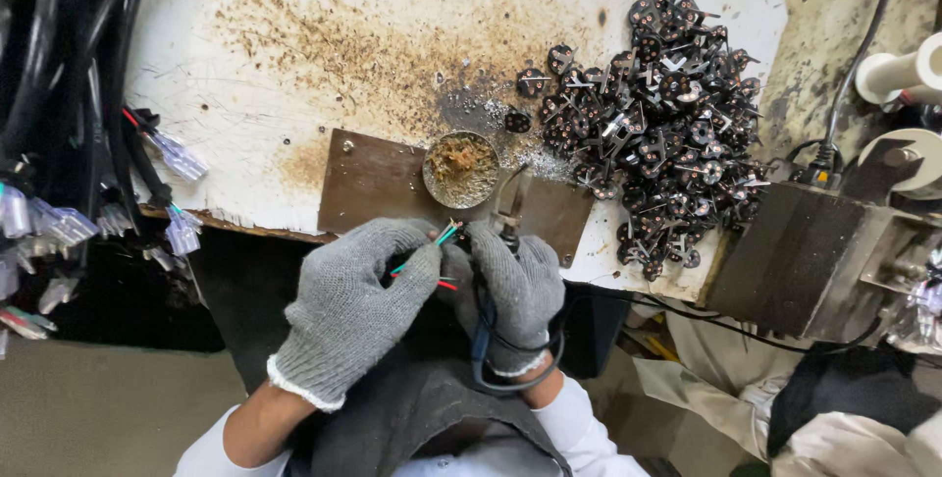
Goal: The person solders colored wires onto small metal plug components at a workbench, holding a wire in one hand and a soldering iron in the other, dipping wires into a flux bowl, and placing finished assemblies with a pile of completed parts.
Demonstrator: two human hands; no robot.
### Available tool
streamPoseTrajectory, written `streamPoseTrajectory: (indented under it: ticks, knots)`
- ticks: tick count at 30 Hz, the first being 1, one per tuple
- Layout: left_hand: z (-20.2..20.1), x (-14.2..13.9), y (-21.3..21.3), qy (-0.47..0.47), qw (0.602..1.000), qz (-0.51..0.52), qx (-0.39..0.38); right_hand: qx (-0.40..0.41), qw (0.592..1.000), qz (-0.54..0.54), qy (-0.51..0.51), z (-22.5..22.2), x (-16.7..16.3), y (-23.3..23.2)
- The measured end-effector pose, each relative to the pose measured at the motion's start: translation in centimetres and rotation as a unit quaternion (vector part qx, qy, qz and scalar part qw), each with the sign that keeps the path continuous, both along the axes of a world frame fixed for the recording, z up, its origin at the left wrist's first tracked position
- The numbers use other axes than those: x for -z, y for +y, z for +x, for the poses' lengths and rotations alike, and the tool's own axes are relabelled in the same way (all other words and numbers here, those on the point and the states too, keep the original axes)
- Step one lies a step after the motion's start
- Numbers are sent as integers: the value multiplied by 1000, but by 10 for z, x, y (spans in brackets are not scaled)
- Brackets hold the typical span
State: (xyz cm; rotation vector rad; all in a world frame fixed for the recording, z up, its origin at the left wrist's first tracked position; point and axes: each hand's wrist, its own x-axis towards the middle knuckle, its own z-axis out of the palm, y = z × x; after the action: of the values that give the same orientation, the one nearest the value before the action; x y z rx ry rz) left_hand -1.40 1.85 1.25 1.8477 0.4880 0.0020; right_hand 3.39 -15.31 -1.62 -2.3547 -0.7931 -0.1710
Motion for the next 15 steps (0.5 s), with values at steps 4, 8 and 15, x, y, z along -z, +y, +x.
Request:
streamPoseTrajectory:
  ticks: [4, 8, 15]
  knots:
    - [1, 5, -1, -68, 997, 45, 4, 59, 997, 6, 55, -10, -2, -2]
    - [3, 5, 6, -64, 993, 73, 64, 77, 977, 193, 53, -12, 5, -26]
    - [5, 10, 6, -80, 984, 120, 105, 62, 963, 218, 147, -24, 34, -68]
